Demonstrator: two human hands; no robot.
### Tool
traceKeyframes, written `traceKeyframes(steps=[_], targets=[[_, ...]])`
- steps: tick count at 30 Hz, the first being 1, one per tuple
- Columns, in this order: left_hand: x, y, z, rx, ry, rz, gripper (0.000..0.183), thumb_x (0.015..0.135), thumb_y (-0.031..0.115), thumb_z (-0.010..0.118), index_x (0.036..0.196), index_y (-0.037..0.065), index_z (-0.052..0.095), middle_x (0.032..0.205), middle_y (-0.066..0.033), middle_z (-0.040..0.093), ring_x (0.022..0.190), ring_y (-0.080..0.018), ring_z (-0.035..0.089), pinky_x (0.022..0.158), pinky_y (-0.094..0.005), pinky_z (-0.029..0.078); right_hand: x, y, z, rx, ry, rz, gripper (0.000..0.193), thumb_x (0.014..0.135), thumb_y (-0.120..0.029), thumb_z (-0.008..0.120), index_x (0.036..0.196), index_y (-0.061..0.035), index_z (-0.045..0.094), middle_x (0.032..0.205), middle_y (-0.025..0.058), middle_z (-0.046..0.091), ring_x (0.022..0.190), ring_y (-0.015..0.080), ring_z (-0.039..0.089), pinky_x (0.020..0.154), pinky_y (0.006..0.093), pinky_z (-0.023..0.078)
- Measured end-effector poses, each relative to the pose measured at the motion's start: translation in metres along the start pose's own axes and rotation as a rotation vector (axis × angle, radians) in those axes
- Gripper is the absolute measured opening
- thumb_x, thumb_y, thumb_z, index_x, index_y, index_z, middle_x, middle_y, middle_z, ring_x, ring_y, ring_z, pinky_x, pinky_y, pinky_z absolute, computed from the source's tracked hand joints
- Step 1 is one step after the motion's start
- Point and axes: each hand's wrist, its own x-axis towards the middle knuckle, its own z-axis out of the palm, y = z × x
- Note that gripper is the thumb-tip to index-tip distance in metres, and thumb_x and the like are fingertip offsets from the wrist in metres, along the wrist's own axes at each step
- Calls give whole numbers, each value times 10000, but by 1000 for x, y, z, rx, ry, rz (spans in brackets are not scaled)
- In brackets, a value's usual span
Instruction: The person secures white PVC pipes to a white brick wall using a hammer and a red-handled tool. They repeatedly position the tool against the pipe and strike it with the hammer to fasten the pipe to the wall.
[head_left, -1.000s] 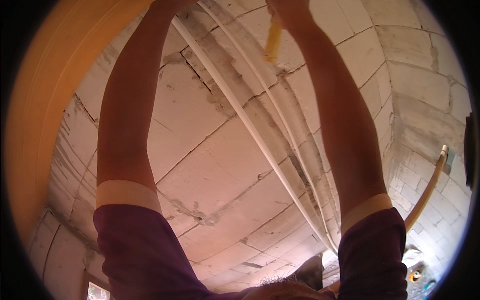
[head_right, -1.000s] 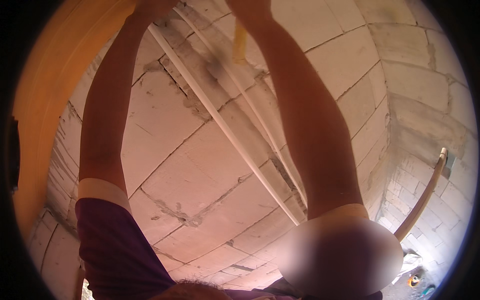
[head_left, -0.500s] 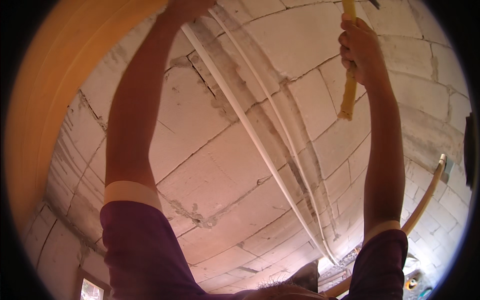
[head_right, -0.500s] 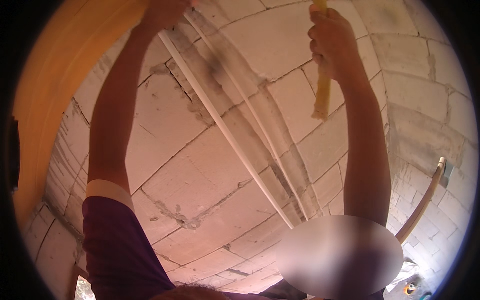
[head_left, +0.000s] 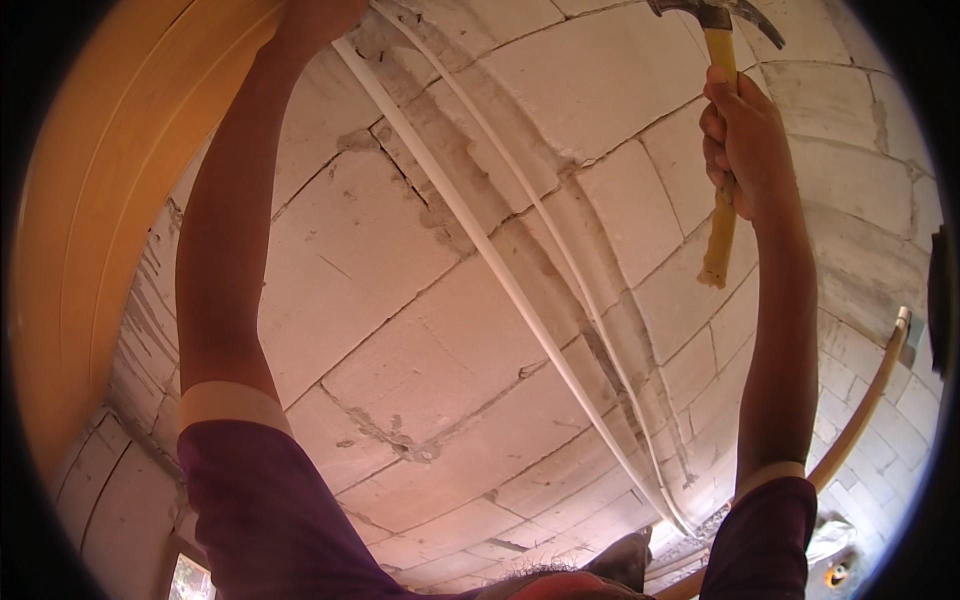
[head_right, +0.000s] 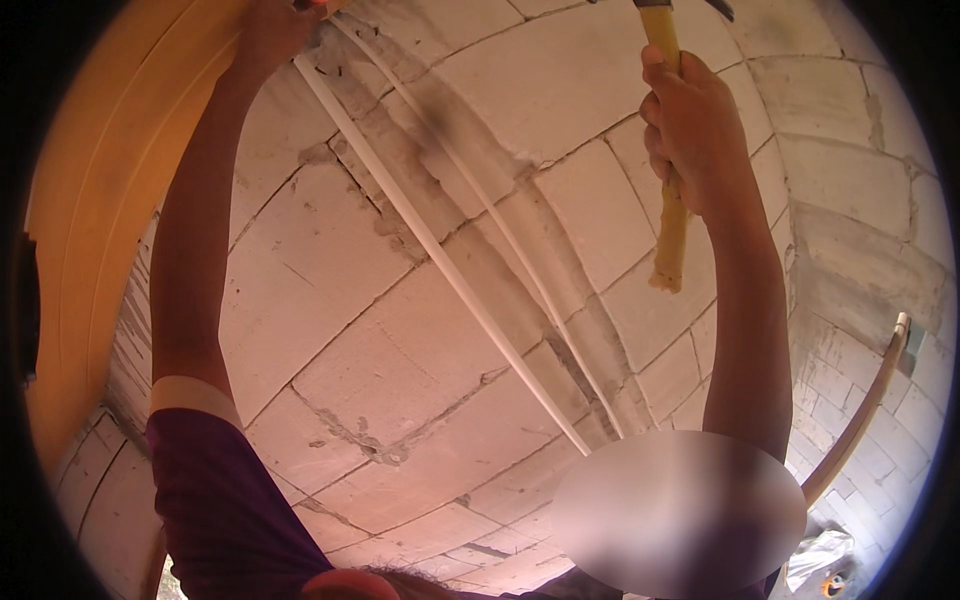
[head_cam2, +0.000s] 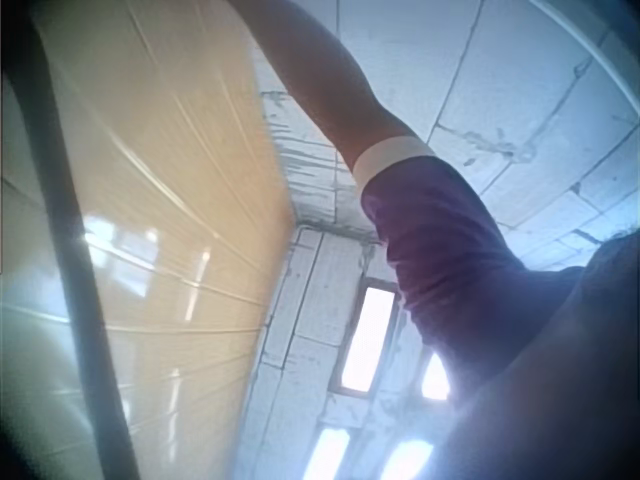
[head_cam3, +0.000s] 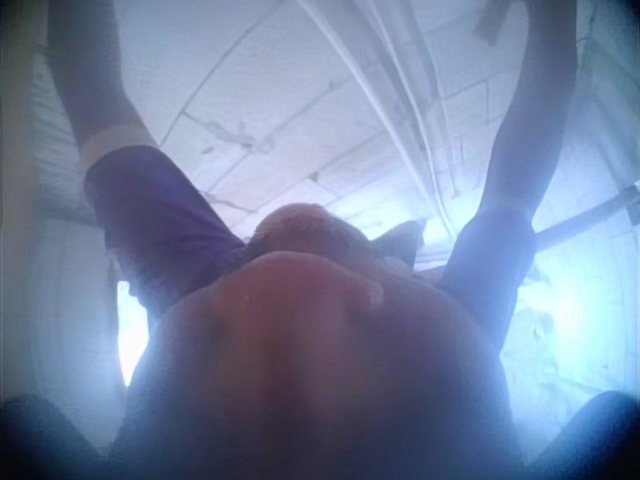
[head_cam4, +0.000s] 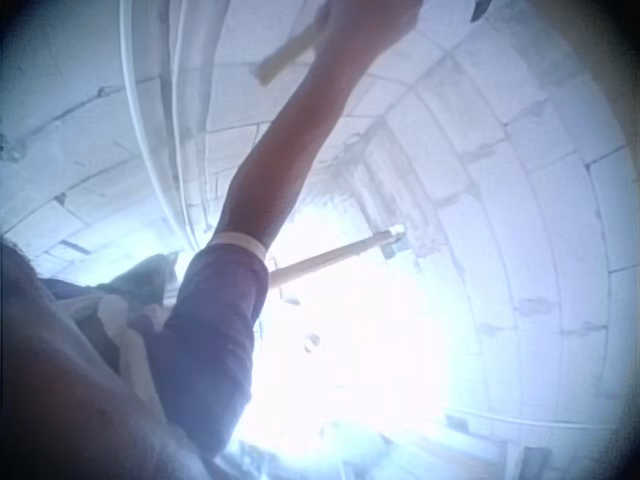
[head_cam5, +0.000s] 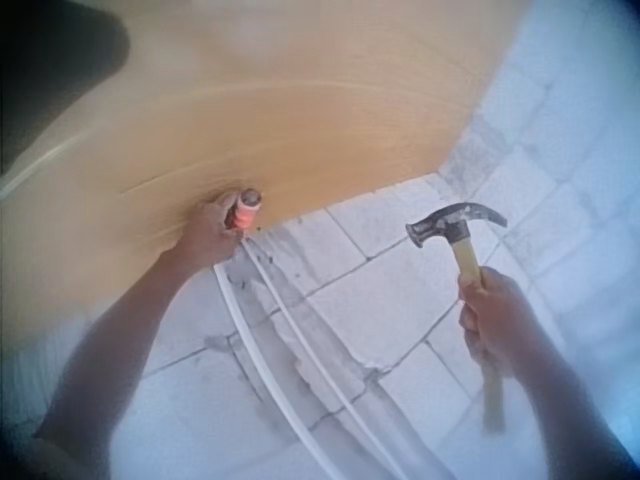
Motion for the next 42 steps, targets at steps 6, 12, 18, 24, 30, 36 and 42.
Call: traceKeyframes(steps=[6, 12, 18, 24, 30, 36, 42], targets=[[-2, -9, 5, -60, 52, 40, 376, 829, 125, 674, 1188, 56, 589, 909, -180, 702, 842, -341, 687, 743, -441, 528, -4, 4, -5, -22, 5, 11, 257, 1045, -347, 557, 951, -112, 512, 631, -61, 384, 449, 36, 303, 390, 242, 237], [-5, -10, 7, -140, 92, 54, 400, 826, 126, 671, 1213, 64, 589, 910, -174, 702, 831, -323, 686, 738, -431, 525, -1, 13, 10, 17, -63, 0, 269, 1043, -355, 557, 945, -107, 519, 621, -52, 419, 423, 38, 335, 366, 240, 254], [-8, -11, 13, -186, 89, 60, 397, 818, 155, 671, 1199, 70, 603, 925, -192, 707, 852, -374, 687, 746, -460, 529, 3, 3, 59, -46, -69, -76, 218, 1037, -324, 559, 960, -125, 521, 618, -76, 400, 416, 21, 307, 364, 218, 245], [-5, -3, 12, -110, 90, 41, 337, 817, 139, 652, 1144, 65, 620, 917, -215, 707, 873, -418, 681, 757, -496, 526, 62, -24, 135, -232, 268, -562, 384, 1044, -350, 493, 961, 15, 580, 703, 165, 605, 550, 295, 604, 500, 440, 470], [-1, -17, 29, -70, 189, 157, 301, 820, 115, 627, 1108, 30, 618, 931, -240, 699, 899, -434, 673, 793, -519, 520, 63, -49, 162, -315, 90, -522, 379, 1048, -310, 465, 994, 43, 594, 774, 223, 650, 630, 342, 651, 551, 467, 499], [-4, 1, 27, -50, 139, 208, 275, 831, 80, 597, 1096, 9, 615, 967, -241, 692, 933, -448, 660, 816, -525, 519, 80, -32, 164, -504, 69, -645, 363, 1028, -292, 493, 1010, 50, 613, 829, 268, 668, 741, 422, 672, 659, 506, 515], [1, -4, 28, -48, 85, 204, 259, 858, 108, 601, 1106, 33, 615, 1032, -243, 685, 997, -436, 651, 858, -524, 513, 88, -37, 157, -324, 171, -512, 366, 1022, -324, 514, 1026, 25, 625, 817, 257, 669, 700, 408, 667, 605, 486, 509]])
